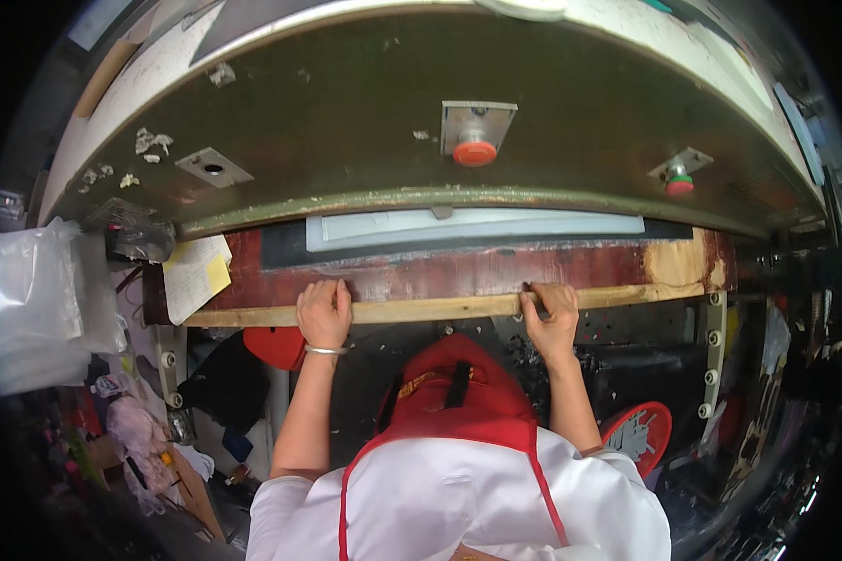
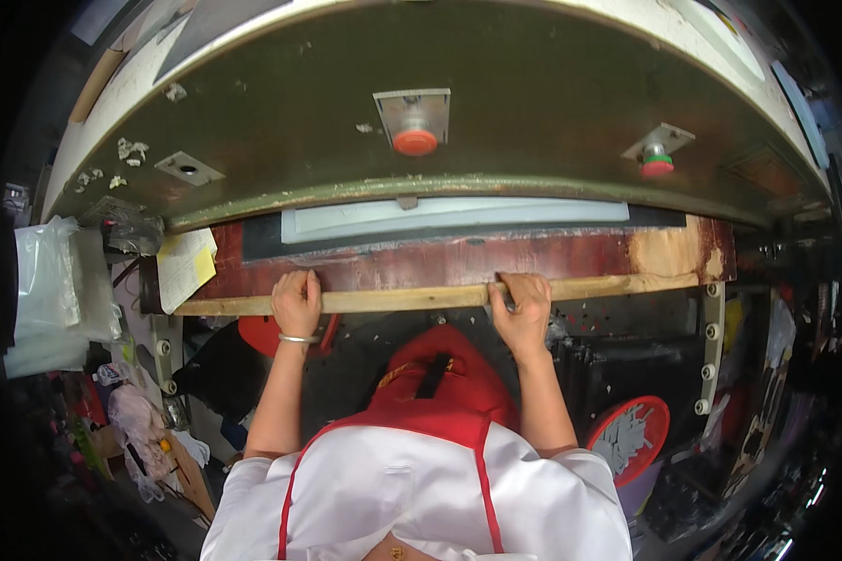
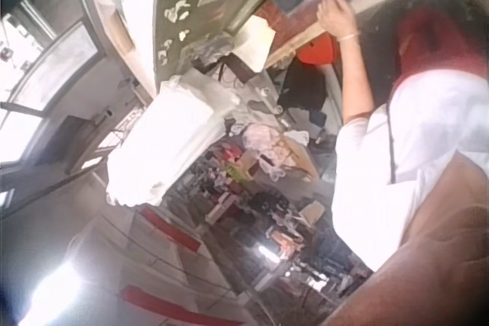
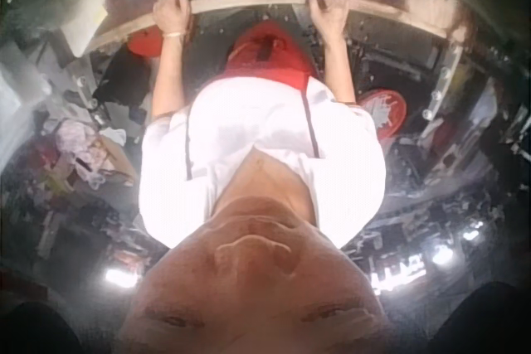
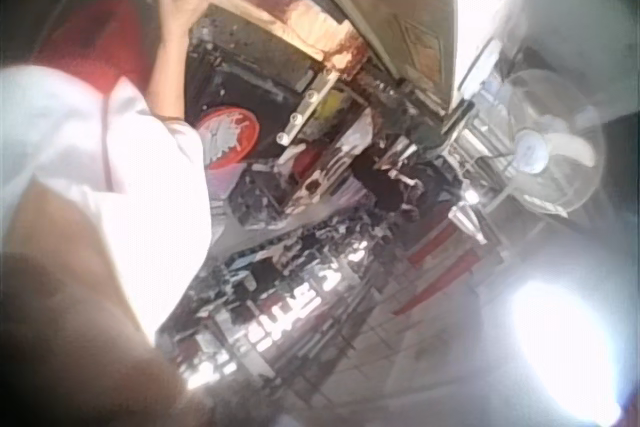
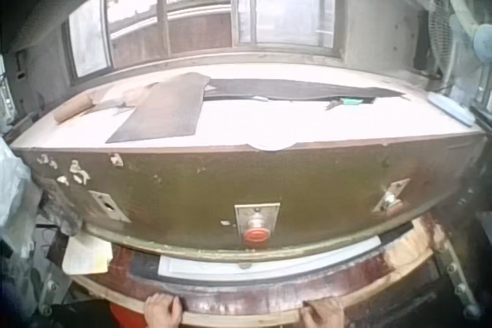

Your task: The person places a gray shoe-shaped template on a sheet of foam, aligns it, and operates a hydraulic press to cut multiple shapes. They then remove the cut pieces from the sheet and stack them, repeating the process with another sheet.

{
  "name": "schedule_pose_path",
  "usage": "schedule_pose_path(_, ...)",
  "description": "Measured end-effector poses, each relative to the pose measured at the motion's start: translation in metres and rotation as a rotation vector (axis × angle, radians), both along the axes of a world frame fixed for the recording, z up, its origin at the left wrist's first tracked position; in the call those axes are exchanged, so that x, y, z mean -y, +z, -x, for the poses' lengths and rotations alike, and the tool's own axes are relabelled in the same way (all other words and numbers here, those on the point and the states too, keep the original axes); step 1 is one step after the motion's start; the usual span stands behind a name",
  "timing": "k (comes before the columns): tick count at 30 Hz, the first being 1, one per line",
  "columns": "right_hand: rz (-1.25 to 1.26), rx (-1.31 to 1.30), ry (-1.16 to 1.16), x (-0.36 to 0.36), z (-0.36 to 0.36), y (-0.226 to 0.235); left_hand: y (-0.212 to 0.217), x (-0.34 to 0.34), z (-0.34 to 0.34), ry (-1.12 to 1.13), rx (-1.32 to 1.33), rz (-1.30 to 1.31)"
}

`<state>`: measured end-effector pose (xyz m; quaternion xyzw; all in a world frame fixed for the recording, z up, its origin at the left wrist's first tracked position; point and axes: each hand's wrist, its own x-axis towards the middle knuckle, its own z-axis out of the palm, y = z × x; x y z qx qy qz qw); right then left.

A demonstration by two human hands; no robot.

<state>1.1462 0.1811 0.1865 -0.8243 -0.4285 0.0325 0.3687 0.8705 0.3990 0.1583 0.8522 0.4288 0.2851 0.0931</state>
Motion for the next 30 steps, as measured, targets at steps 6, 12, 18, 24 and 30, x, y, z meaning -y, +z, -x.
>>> schedule_pose_path(6, -0.030, 0.030, 0.068, 0.029, 0.012, -0.009, -0.011, 0.025, 0.016, 0.007, -0.039, 0.023)
schedule_pose_path(12, -0.183, -0.108, 0.004, -0.023, 0.040, 0.006, -0.008, 0.085, 0.059, -0.012, -0.077, 0.046)
schedule_pose_path(18, -0.009, 0.020, 0.060, -0.076, 0.125, -0.002, -0.005, 0.139, 0.102, -0.068, -0.091, 0.057)
schedule_pose_path(24, -0.381, -1.171, 0.106, -0.011, 0.093, 0.021, -0.004, 0.180, 0.131, -0.118, -0.100, 0.106)
schedule_pose_path(30, -0.007, -0.193, -0.007, 0.024, 0.081, 0.021, 0.000, 0.187, 0.137, -0.170, -0.144, 0.145)
